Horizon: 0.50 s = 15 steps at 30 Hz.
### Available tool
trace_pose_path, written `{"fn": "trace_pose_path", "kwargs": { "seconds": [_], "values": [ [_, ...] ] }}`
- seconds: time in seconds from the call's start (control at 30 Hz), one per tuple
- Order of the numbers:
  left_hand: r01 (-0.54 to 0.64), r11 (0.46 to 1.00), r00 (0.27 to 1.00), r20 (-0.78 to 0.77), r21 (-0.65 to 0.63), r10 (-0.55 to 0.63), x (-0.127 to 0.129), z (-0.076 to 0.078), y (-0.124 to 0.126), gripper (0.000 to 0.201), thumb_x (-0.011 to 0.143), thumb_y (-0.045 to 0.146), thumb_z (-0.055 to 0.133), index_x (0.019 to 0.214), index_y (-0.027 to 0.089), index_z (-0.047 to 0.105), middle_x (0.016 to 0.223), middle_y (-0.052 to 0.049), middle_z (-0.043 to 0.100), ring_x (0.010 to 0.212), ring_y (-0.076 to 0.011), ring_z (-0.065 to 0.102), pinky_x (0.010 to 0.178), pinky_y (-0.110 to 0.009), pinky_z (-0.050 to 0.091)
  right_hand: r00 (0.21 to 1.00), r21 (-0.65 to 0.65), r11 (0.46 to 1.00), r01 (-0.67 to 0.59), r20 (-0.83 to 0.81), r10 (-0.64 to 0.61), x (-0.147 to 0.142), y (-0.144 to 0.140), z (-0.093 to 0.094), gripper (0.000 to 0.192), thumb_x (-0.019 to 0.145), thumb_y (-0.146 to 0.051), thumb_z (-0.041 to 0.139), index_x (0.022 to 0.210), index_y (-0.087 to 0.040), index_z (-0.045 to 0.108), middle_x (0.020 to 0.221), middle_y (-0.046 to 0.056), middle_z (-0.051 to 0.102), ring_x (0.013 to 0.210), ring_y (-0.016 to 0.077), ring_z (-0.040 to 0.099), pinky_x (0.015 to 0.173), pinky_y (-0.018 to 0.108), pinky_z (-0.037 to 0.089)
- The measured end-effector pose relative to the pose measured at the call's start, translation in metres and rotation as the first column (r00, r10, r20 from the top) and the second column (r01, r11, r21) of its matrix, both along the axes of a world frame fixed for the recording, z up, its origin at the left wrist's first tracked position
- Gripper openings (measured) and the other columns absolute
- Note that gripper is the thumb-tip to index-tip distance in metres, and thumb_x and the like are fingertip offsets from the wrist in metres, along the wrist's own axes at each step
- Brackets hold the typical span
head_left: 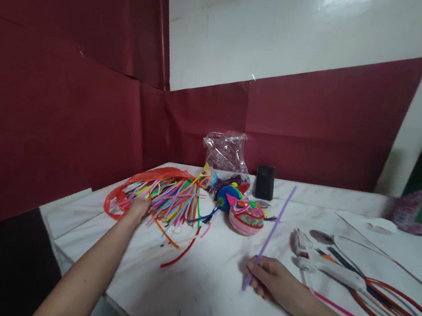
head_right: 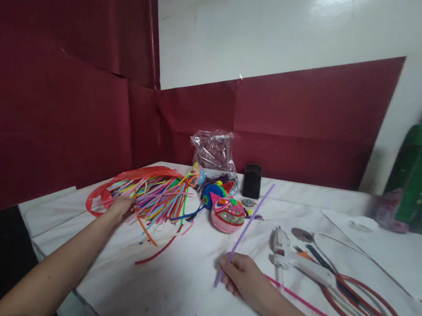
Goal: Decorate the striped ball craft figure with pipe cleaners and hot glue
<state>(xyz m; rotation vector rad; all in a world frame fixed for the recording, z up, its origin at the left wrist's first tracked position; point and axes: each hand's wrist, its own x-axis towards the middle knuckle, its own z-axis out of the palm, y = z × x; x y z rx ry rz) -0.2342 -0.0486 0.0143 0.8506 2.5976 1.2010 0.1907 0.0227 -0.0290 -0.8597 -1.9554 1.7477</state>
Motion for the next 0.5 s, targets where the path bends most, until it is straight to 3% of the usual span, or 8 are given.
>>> {"fn": "trace_pose_path", "kwargs": {
  "seconds": [0.2, 0.5],
  "values": [
    [-0.043, 0.995, 0.951, 0.309, 0.087, 0.014, 0.005, 0.004, 0.004, 0.034, 0.087, 0.032, 0.053, 0.116, 0.015, 0.053, 0.115, -0.009, 0.056, 0.097, -0.02, 0.058, 0.081, -0.041, 0.05, 1.0, 0.003, 1.0, 0.014, 0.004, -0.014, -0.001, 0.003, -0.005, 0.048, 0.065, -0.062, 0.06, 0.067, -0.015, 0.052, 0.049, -0.006, 0.047, 0.04, 0.0038, 0.039, 0.039, 0.018, 0.026],
    [-0.099, 0.975, 0.877, 0.48, 0.2, -0.009, 0.014, 0.018, -0.005, 0.034, 0.087, 0.032, 0.053, 0.116, 0.015, 0.052, 0.116, -0.009, 0.056, 0.098, -0.0204, 0.058, 0.082, -0.041, 0.05, 1.0, -0.008, 1.0, 0.012, -0.005, -0.012, -0.002, 0.005, -0.009, 0.047, 0.065, -0.061, 0.059, 0.07, -0.015, 0.054, 0.049, -0.006, 0.047, 0.04, 0.0041, 0.039, 0.04, 0.018, 0.025]
  ]
}}
